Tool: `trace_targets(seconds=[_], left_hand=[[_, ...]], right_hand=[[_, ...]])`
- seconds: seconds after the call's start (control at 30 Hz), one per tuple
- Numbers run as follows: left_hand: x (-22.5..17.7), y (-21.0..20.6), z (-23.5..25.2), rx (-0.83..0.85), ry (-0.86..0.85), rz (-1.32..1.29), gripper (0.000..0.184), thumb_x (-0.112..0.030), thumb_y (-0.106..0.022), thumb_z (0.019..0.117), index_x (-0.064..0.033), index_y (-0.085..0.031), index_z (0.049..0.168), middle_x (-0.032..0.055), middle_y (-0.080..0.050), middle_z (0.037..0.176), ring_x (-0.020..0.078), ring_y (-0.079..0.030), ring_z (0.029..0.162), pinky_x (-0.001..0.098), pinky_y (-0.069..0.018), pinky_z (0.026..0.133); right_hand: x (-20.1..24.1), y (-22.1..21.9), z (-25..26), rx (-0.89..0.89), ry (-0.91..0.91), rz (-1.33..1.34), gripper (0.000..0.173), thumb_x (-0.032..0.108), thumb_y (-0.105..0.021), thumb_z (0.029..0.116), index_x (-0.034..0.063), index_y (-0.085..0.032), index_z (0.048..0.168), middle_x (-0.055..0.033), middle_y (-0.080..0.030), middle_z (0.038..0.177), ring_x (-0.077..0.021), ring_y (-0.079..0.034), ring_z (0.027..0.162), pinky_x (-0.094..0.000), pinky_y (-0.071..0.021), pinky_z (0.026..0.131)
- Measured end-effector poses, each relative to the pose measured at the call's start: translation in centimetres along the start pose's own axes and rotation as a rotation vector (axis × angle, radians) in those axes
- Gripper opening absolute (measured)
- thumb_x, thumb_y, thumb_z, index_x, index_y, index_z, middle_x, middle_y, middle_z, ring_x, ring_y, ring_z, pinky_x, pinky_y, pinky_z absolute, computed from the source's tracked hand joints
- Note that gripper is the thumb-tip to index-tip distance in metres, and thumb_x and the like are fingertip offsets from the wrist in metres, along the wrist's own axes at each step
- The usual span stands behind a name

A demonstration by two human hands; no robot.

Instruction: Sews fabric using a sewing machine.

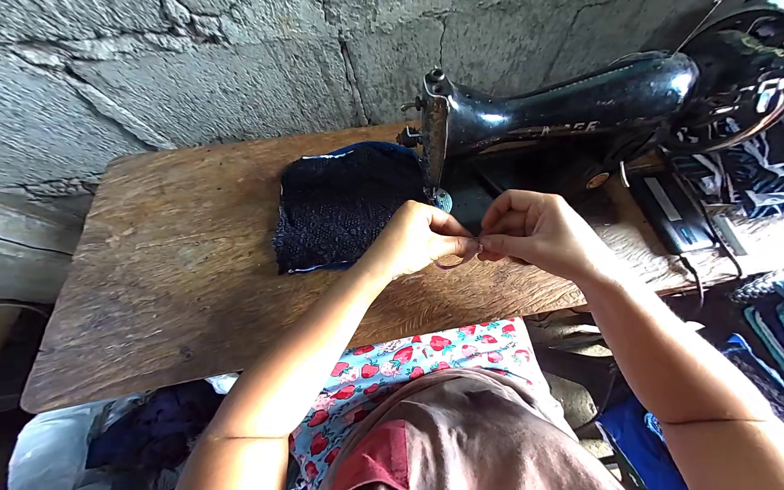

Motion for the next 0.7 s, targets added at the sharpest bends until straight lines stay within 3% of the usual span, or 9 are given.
trace_targets(seconds=[0.07, 0.17, 0.3, 0.37, 0.43, 0.57, 0.7], left_hand=[[0.0, 0.0, 0.0, -0.002, 0.012, 0.019, 0.005, -0.005, -0.080, 0.0864, -0.0030, -0.077, 0.088, 0.0007, -0.075, 0.079, 0.0010, -0.068, 0.069, 0.0183, -0.0569, 0.066], [0.3, 0.0, 0.2, 0.007, 0.012, -0.019, 0.004, -0.004, -0.077, 0.0892, -0.0012, -0.076, 0.088, 0.0007, -0.074, 0.077, 0.0008, -0.068, 0.067, 0.0180, -0.0566, 0.066], [0.4, 0.2, 0.3, 0.030, 0.100, -0.247, 0.027, -0.008, -0.052, 0.1063, 0.0010, -0.072, 0.091, 0.0007, -0.075, 0.079, 0.0035, -0.071, 0.072, 0.0209, -0.0596, 0.072], [0.5, 0.2, 0.3, 0.024, 0.164, -0.321, 0.036, -0.013, -0.044, 0.1102, 0.0007, -0.071, 0.092, 0.0011, -0.075, 0.079, 0.0043, -0.072, 0.071, 0.0209, -0.0599, 0.071], [0.7, 0.2, 0.3, 0.015, 0.154, -0.319, 0.033, -0.013, -0.046, 0.1095, 0.0007, -0.071, 0.092, 0.0012, -0.075, 0.079, 0.0047, -0.072, 0.071, 0.0214, -0.0605, 0.071], [1.0, 0.2, 0.2, -0.002, 0.077, -0.229, 0.004, -0.002, -0.068, 0.0959, 0.0003, -0.070, 0.093, -0.0008, -0.071, 0.076, 0.0022, -0.067, 0.067, 0.0192, -0.0579, 0.067], [1.1, 0.1, 0.3, -0.020, 0.054, -0.214, 0.004, 0.001, -0.070, 0.0935, 0.0001, -0.067, 0.091, -0.0007, -0.070, 0.075, 0.0024, -0.068, 0.067, 0.0196, -0.0585, 0.069]], right_hand=[[-0.3, 0.0, 0.0, 0.015, 0.032, 0.021, 0.022, -0.005, -0.071, 0.0897, 0.0034, -0.062, 0.108, -0.0025, -0.076, 0.081, -0.0090, -0.074, 0.070, -0.0221, -0.0631, 0.068], [-0.8, 0.0, 0.2, 0.022, 0.021, 0.042, 0.033, -0.008, -0.076, 0.0836, 0.0035, -0.061, 0.111, -0.0023, -0.076, 0.082, -0.0092, -0.074, 0.070, -0.0222, -0.0625, 0.068], [-1.4, -0.3, 0.4, -0.046, 0.013, 0.045, 0.033, -0.009, -0.076, 0.0827, 0.0039, -0.061, 0.109, -0.0006, -0.075, 0.081, -0.0070, -0.072, 0.068, -0.0204, -0.0613, 0.066], [-1.5, -0.4, 0.5, -0.073, 0.002, 0.047, 0.033, -0.009, -0.076, 0.0826, 0.0046, -0.061, 0.109, -0.0003, -0.075, 0.081, -0.0064, -0.072, 0.067, -0.0201, -0.0609, 0.065], [-1.4, -0.6, 0.5, -0.091, -0.006, 0.057, 0.034, -0.009, -0.077, 0.0824, 0.0054, -0.061, 0.109, 0.0001, -0.075, 0.081, -0.0057, -0.072, 0.067, -0.0195, -0.0604, 0.064], [-1.5, -0.9, 0.7, -0.103, 0.002, 0.066, 0.035, -0.009, -0.079, 0.0812, 0.0049, -0.061, 0.109, -0.0001, -0.075, 0.081, -0.0054, -0.072, 0.068, -0.0193, -0.0605, 0.065], [-1.9, -1.3, 0.7, -0.105, 0.058, 0.101, 0.024, -0.007, -0.076, 0.0840, 0.0005, -0.071, 0.106, -0.0014, -0.076, 0.085, -0.0055, -0.073, 0.072, -0.0210, -0.0626, 0.070]])
Point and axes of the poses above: each hand's wrist, its own z-axis towards the middle knuckle, its own y-axis out of the back of the hand, x = y × z, the point moved 2 cm from there along z, towards the middle knuckle
